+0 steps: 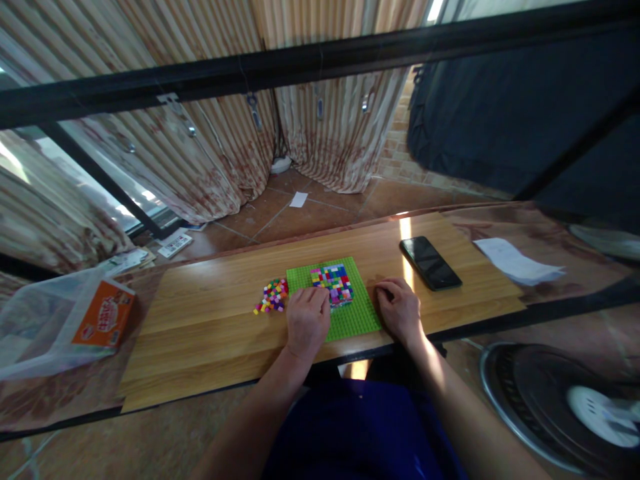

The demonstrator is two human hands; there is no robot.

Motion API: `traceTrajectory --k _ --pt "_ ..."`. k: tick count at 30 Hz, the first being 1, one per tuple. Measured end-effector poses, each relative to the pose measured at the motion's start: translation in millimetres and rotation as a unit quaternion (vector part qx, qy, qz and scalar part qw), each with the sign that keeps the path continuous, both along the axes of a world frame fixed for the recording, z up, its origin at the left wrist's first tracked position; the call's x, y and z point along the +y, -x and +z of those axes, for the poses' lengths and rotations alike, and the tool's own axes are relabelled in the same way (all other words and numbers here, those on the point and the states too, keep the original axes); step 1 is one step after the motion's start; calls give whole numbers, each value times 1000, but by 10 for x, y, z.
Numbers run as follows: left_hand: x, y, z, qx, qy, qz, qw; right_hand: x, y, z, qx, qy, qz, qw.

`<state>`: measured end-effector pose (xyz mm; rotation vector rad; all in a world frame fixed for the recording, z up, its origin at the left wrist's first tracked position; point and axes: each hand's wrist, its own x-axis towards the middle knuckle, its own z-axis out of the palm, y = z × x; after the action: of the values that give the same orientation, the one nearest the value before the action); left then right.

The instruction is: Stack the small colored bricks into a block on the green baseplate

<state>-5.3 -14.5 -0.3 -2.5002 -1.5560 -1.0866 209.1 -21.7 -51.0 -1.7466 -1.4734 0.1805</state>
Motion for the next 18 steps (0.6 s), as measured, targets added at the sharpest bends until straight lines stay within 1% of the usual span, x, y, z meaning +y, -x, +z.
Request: traceTrajectory --k 5,10,18 --pt "1 -6 -24 11 -13 -8 1000 3 0 -6 -1 -1 0 1000" --pt "4 -13 -53 21 -9 -10 1000 5 -6 -14 -9 1 3 1000" --pt "6 -21 -21 35 2 -11 999 3 -2 -8 -9 2 -2 1000"
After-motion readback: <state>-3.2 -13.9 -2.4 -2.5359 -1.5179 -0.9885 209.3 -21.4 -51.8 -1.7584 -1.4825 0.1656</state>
